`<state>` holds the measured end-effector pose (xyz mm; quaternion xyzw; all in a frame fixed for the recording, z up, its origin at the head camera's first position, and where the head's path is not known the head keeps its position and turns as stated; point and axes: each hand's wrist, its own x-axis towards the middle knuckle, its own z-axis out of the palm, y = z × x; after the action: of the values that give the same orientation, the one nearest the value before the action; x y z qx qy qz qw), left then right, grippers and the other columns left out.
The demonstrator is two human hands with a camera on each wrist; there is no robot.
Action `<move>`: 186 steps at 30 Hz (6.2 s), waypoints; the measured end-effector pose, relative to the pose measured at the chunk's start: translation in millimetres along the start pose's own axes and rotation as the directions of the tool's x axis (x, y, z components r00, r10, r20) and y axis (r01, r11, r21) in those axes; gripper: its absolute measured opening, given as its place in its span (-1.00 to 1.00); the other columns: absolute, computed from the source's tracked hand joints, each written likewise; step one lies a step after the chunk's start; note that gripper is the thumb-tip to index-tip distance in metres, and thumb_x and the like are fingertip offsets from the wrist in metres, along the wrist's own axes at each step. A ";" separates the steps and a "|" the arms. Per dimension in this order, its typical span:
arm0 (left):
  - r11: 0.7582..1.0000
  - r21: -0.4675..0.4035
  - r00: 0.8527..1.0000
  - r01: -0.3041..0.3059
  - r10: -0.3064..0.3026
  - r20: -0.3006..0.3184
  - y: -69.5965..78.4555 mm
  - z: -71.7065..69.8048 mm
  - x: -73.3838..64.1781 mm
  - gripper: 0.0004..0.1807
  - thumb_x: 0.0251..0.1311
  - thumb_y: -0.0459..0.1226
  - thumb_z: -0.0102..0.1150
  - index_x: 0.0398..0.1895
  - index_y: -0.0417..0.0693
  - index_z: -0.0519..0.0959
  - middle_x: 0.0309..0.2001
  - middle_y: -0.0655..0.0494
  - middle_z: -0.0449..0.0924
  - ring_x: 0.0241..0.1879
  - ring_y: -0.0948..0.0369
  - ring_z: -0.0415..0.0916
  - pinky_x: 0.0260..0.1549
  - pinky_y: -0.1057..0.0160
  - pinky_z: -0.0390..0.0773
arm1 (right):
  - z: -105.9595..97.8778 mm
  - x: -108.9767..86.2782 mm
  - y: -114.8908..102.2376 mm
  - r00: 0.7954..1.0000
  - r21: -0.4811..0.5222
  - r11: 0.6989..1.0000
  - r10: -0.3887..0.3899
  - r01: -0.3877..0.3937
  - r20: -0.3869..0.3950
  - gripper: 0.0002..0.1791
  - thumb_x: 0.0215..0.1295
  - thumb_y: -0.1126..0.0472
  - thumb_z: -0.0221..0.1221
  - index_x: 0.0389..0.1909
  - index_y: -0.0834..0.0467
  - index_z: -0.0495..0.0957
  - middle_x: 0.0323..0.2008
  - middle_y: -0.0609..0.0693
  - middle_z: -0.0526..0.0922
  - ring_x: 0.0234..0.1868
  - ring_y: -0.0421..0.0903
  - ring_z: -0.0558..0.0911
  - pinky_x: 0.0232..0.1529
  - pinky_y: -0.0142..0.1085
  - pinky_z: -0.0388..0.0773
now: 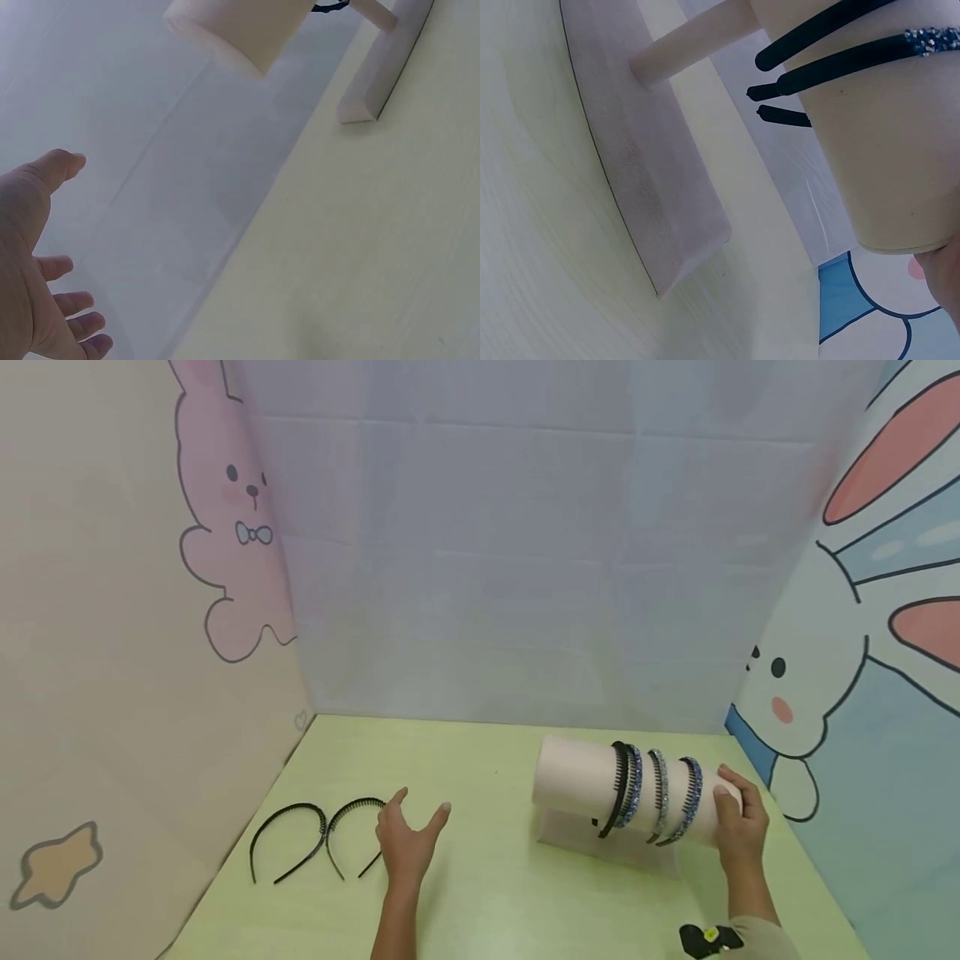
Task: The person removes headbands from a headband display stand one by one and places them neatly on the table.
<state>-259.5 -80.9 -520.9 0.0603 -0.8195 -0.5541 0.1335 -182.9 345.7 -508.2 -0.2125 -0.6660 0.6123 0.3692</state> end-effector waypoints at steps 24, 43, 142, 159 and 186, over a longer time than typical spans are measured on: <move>0.956 -0.207 0.939 -0.210 0.256 0.230 66.6 28.7 -3.0 -0.18 -0.09 0.01 0.40 0.29 0.05 0.30 0.28 0.00 0.19 0.24 -0.08 0.13 0.06 -0.20 0.23 | 1.9 -10.8 -18.8 0.998 0.018 0.998 -0.063 0.063 0.001 -0.69 0.32 0.36 0.02 0.06 0.28 0.48 0.09 -0.16 0.51 0.13 -0.27 0.39 0.04 -0.56 0.27; 0.892 -0.240 0.791 -0.384 0.452 0.412 97.5 76.5 -11.2 -0.19 -0.13 -0.06 0.43 0.25 -0.05 0.33 0.24 0.07 0.26 0.23 0.06 0.17 0.08 -0.11 0.26 | 1.9 -13.6 -23.6 0.998 0.025 0.998 -0.060 0.061 -0.013 -0.69 0.31 0.36 0.02 0.06 0.31 0.47 0.09 -0.14 0.51 0.14 -0.26 0.39 0.13 -0.44 0.25; 0.633 0.146 0.392 -0.760 0.267 0.880 168.1 185.8 15.0 0.04 -0.48 0.24 0.49 0.20 0.21 0.26 -0.06 0.36 0.46 -0.18 0.37 0.41 0.11 0.21 0.20 | -7.5 -3.2 -1.0 0.998 -0.022 0.998 -0.052 0.051 -0.018 -0.68 0.33 0.32 0.01 0.08 0.23 0.48 0.12 -0.18 0.48 0.15 -0.25 0.37 0.12 -0.38 0.25; 0.524 0.210 0.389 -0.825 0.258 0.884 159.9 179.1 21.1 0.11 -0.45 0.26 0.46 0.33 0.25 0.23 0.07 0.35 0.44 -0.03 0.31 0.39 0.10 0.19 0.21 | 2.5 -5.9 4.2 0.998 0.030 0.998 -0.061 0.061 0.013 -0.68 0.33 0.36 0.00 0.08 0.25 0.48 0.13 -0.16 0.48 0.15 -0.25 0.37 0.09 -0.49 0.24; 0.525 0.233 0.437 -0.818 0.306 0.846 146.1 161.3 33.4 0.06 -0.42 0.22 0.48 0.32 0.30 0.24 0.23 0.35 0.31 0.33 0.18 0.05 0.26 0.11 0.01 | 11.3 -3.2 -3.3 0.997 -0.014 0.997 -0.079 0.079 0.005 -0.69 0.31 0.38 0.02 0.07 0.30 0.47 0.13 -0.08 0.49 0.12 -0.27 0.39 -0.01 -0.49 0.32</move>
<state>-330.3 110.1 -437.4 -0.4198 -0.8962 -0.1391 -0.0356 -188.8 335.4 -505.5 -0.1872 -0.6792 0.5929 0.3901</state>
